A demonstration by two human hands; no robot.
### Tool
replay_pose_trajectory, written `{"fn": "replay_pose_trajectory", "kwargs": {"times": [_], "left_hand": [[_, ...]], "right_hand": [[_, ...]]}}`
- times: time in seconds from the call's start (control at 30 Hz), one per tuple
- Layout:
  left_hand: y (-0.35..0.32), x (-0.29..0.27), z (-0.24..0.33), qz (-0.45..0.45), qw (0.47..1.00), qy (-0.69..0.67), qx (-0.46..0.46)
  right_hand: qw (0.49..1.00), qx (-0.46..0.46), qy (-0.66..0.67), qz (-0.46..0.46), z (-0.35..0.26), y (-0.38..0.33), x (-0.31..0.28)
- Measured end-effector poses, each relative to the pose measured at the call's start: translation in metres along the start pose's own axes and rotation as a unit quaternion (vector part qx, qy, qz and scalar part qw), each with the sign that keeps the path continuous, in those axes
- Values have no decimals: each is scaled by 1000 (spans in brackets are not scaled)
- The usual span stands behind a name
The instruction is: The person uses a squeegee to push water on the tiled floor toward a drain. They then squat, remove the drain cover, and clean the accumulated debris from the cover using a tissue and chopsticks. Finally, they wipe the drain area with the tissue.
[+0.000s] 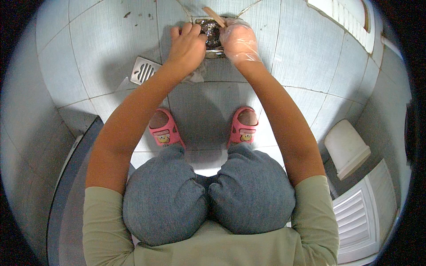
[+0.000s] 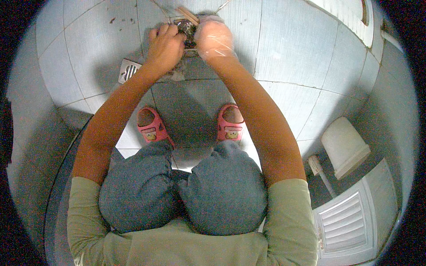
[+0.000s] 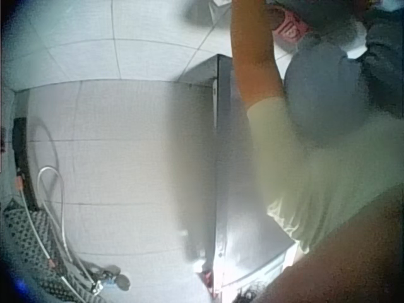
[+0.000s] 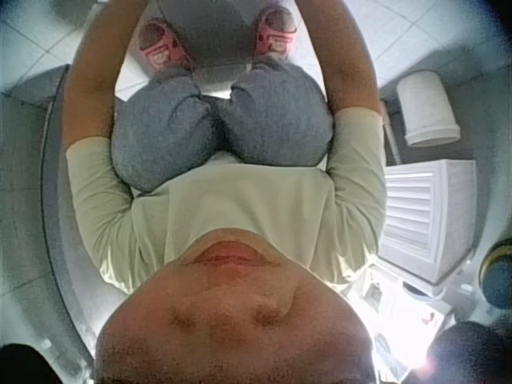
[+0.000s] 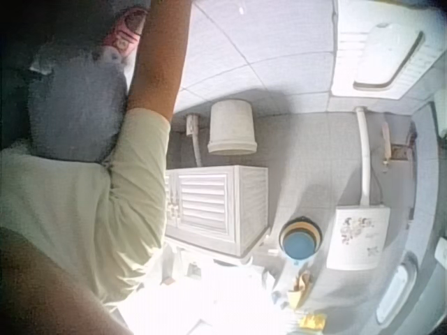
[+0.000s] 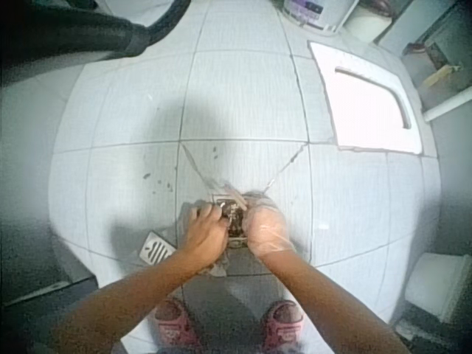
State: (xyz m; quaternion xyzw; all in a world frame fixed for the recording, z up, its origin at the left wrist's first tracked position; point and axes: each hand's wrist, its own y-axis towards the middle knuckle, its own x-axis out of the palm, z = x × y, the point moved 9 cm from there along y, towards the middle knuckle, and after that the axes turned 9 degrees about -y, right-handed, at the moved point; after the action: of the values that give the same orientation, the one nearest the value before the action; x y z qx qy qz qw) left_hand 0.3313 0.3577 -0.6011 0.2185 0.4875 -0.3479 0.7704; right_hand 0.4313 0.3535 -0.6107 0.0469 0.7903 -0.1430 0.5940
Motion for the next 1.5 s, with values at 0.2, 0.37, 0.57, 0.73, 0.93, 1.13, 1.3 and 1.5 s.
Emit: {"fn": "replay_pose_trajectory", "kwargs": {"times": [0.2, 0.37, 0.57, 0.73, 0.93, 1.13, 1.3, 1.5], "left_hand": [[-2, 5, -4, -25, 1000, -10, -11], [-4, -5, -19, 61, 985, -154, -48], [-23, -24, -57, 125, 924, -334, -138], [-52, -42, -48, 84, 941, -302, -131], [-69, -36, -35, 54, 921, -348, -165], [-68, -34, -28, 44, 918, -361, -155], [-62, -36, -15, 24, 909, -391, -138], [-49, -51, 21, -4, 915, -400, -50]], "right_hand": [[996, 20, -45, -79, 6, 12, 13], [996, 4, -23, -91, 3, 19, 12], [993, 72, 15, -90, 27, 13, -6], [967, 175, 132, -132, 84, -10, -31], [943, 246, 190, -121, 126, -47, -45], [908, 295, 267, -131, 123, -74, -33], [880, 322, 301, -178, 94, -90, -24], [821, 344, 394, -228, 54, -107, -11]]}}
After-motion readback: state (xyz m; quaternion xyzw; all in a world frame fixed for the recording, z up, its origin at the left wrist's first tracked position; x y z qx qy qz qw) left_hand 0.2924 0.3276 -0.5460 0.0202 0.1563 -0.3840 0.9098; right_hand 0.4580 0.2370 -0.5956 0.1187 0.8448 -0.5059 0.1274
